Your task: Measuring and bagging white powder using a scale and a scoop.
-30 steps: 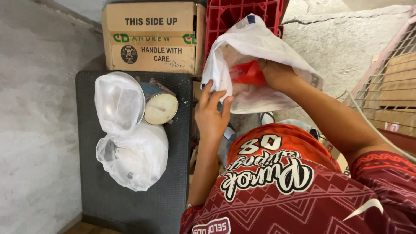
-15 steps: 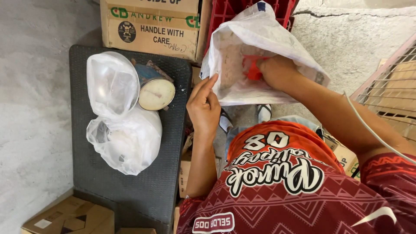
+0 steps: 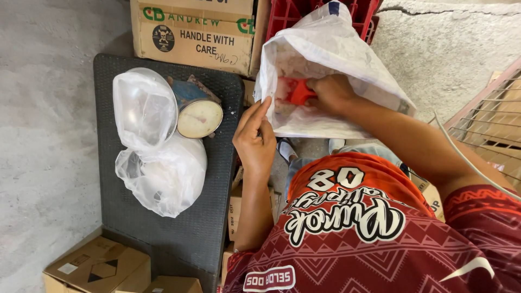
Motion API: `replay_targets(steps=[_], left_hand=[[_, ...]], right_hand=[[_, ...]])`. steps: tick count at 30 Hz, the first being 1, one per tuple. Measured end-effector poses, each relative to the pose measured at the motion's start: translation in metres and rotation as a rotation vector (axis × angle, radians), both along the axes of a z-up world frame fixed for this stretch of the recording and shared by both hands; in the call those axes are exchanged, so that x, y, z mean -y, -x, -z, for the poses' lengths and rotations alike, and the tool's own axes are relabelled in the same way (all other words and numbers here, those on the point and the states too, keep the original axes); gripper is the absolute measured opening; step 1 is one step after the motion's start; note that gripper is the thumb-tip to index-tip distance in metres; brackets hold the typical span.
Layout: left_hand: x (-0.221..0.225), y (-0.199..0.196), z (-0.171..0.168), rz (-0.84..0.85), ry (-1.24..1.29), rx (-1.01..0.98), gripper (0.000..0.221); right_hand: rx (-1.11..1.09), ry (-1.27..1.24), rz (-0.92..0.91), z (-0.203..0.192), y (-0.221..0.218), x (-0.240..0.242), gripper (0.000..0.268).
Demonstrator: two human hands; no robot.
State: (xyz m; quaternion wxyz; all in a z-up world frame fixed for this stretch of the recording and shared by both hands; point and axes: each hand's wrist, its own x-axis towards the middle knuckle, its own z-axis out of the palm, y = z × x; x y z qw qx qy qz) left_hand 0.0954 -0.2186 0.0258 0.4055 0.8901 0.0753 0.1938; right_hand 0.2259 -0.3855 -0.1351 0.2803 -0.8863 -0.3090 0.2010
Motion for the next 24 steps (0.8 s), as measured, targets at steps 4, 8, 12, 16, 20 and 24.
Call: replay_targets(steps=[4, 8, 12, 16, 20, 24], left_hand=[[0.001, -0.003, -0.004, 0.007, 0.003, 0.014, 0.047], [0.001, -0.006, -0.004, -0.03, 0.061, -0.037, 0.046], [0.003, -0.006, -0.007, -0.017, -0.003, 0.023, 0.044], [-0.002, -0.001, -0.004, -0.02, -0.022, 0.017, 0.043], [-0.009, -0.001, 0.005, -0.064, 0.021, 0.015, 0.041], [-0.022, -0.006, 0.009, -0.094, 0.054, 0.05, 0.038]], right_hand=[[0.061, 0.01, -0.021, 0.0, 0.0, -0.012, 0.036], [0.069, -0.007, -0.026, 0.011, -0.003, -0.019, 0.038], [0.204, 0.029, -0.051, 0.023, 0.002, -0.026, 0.03], [0.124, -0.008, 0.024, -0.003, 0.012, -0.002, 0.03], [0.074, -0.149, 0.162, -0.041, 0.031, 0.039, 0.037], [0.119, -0.22, 0.225, -0.079, 0.054, 0.072, 0.043]])
